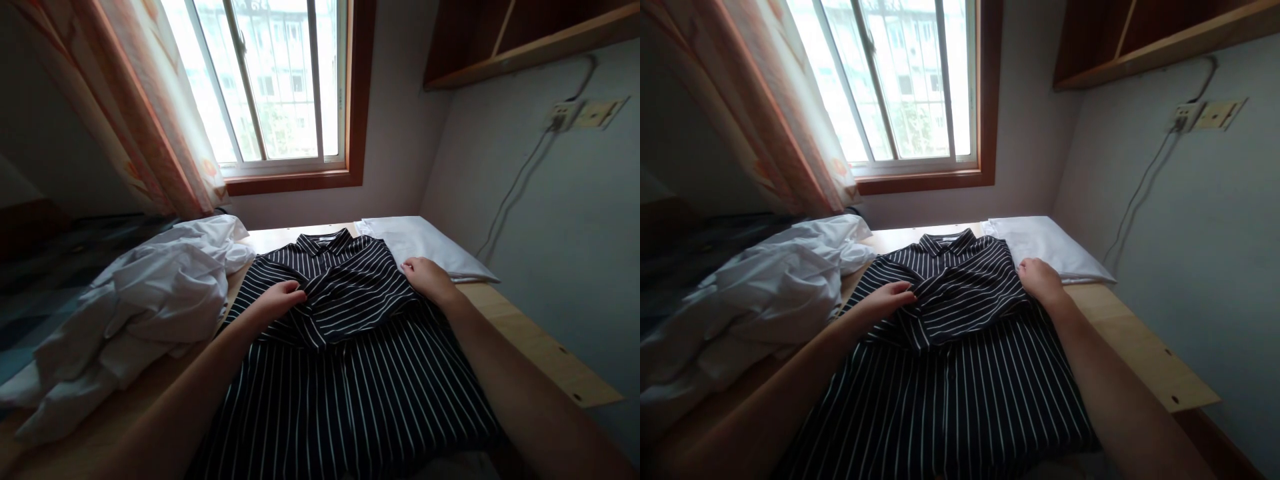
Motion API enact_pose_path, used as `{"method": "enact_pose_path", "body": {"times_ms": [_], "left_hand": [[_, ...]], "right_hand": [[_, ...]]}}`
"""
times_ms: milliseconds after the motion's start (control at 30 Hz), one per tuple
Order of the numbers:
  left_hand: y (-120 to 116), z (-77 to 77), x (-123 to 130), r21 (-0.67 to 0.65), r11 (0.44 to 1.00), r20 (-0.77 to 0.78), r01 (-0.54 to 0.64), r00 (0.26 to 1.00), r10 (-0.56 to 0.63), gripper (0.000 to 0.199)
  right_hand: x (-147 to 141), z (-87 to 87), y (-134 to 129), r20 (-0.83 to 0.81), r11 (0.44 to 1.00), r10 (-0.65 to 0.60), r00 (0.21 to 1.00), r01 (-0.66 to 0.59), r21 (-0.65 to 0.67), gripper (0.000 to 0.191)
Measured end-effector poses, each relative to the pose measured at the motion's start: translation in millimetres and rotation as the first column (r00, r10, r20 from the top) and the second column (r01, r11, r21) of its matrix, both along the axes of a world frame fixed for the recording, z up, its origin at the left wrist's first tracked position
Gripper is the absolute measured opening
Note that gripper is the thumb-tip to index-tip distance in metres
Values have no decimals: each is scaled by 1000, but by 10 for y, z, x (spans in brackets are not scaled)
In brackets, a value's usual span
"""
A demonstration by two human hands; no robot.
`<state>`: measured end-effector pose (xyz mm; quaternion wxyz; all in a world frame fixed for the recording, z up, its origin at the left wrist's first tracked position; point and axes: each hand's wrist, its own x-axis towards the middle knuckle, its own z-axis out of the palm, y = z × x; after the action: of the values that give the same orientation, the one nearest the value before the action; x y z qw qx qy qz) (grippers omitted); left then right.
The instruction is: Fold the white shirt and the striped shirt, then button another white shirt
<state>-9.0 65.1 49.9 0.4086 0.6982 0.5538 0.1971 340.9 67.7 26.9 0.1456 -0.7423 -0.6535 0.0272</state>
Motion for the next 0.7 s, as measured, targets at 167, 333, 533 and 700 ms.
{"method": "enact_pose_path", "body": {"times_ms": [167,333,533,700], "left_hand": [[-7,25,-40,-13,986,21,-165,986,166,36],[-26,-20,-23,-9,992,-115,-125,986,123,49],[-23,0,8,68,995,-124,-78,989,86,42],[-35,-46,56,34,998,-69,-50,996,52,43]], "right_hand": [[-138,-45,-4,-13,999,-37,999,36,-34,43],[-199,-85,19,25,996,-74,997,75,-50,32],[-130,-23,58,62,983,-182,981,183,-14,32],[15,-61,109,93,964,-260,961,264,-30,35]]}}
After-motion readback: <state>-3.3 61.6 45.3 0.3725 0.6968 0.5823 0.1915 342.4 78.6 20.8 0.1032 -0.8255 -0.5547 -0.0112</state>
